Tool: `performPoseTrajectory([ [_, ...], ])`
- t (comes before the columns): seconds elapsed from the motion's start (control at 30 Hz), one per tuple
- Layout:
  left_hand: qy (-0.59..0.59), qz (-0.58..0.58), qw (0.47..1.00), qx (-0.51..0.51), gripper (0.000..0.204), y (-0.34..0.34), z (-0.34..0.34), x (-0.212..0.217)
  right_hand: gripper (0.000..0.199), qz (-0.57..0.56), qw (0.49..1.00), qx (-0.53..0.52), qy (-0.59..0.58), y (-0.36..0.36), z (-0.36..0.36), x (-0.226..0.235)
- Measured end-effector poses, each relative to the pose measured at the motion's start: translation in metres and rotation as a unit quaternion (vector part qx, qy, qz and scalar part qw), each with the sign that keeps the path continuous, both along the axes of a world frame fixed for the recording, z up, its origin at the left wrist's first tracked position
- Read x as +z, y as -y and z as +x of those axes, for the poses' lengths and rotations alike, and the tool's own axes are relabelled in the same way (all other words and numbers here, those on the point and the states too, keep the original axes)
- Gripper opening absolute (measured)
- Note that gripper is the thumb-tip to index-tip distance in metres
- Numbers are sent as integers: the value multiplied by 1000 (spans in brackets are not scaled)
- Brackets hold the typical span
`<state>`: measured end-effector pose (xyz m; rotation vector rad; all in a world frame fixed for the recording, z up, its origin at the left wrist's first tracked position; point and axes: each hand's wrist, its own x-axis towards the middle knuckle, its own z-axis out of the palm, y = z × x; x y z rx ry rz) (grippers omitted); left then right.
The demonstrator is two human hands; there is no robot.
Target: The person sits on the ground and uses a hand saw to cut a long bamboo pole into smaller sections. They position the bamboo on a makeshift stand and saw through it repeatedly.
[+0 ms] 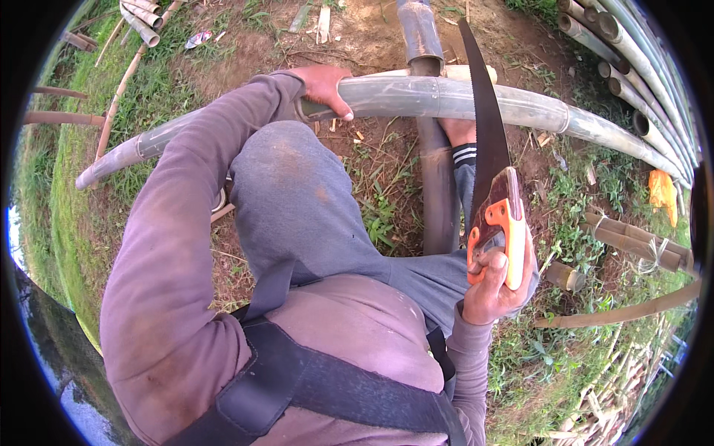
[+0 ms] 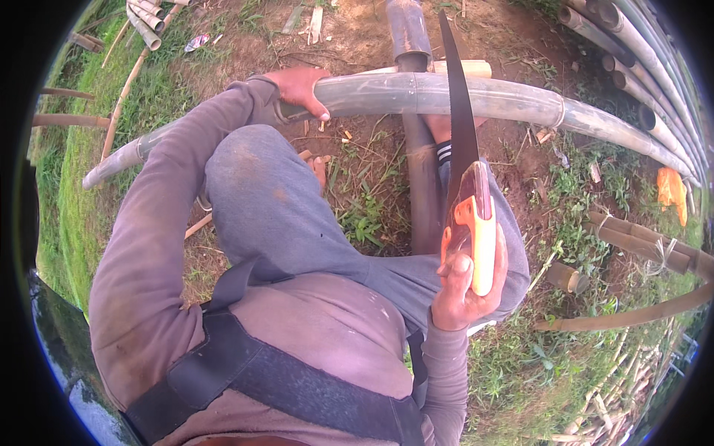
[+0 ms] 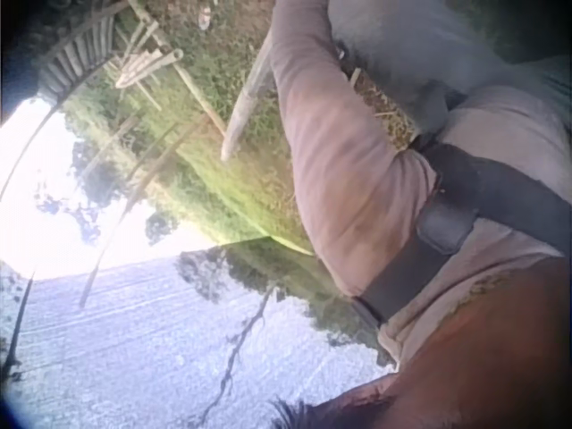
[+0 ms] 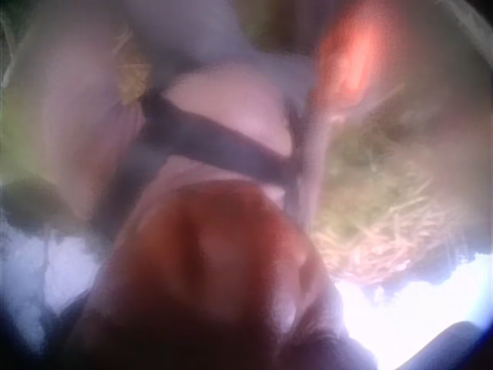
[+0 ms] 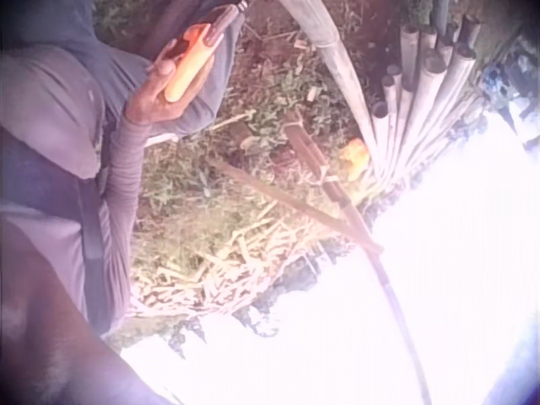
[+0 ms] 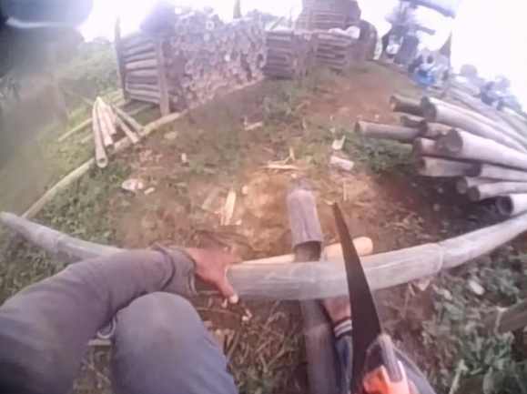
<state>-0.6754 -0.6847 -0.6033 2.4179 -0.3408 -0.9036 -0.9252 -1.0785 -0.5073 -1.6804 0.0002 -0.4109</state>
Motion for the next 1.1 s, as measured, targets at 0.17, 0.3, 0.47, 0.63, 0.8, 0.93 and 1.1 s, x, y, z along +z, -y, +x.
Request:
performPoseTrajectory([
  [0.17, 206, 85, 975, -10, 103, 18, -35, 8, 60, 71, 997, 23, -19, -14, 35, -40],
  [0.3, 248, 149, 957, -5, 99, 24, -45, 7, 57, 55, 998, 30, -14, -16, 46, -65],
  [0.47, 232, 146, 962, -8, 93, 25, -44, 20, 52, 25, 999, 35, -17, -19, 56, -96],
  [0.63, 203, 163, 965, -14, 89, 30, -47, 34, 50, -26, 999, 28, 10, -28, 64, -93],
  [0.8, 208, 155, 966, -11, 90, 26, -50, 32, 50, -83, 995, 42, -25, -9, 18, -88],
  [0.93, 216, 103, 971, 2, 90, 29, -53, 29, 47, -53, 998, 29, 0, -14, 11, -79],
  [1.1, 221, 130, 967, 10, 87, 26, -51, 35, 44, -70, 997, 18, -27, -43, 79, -60],
])
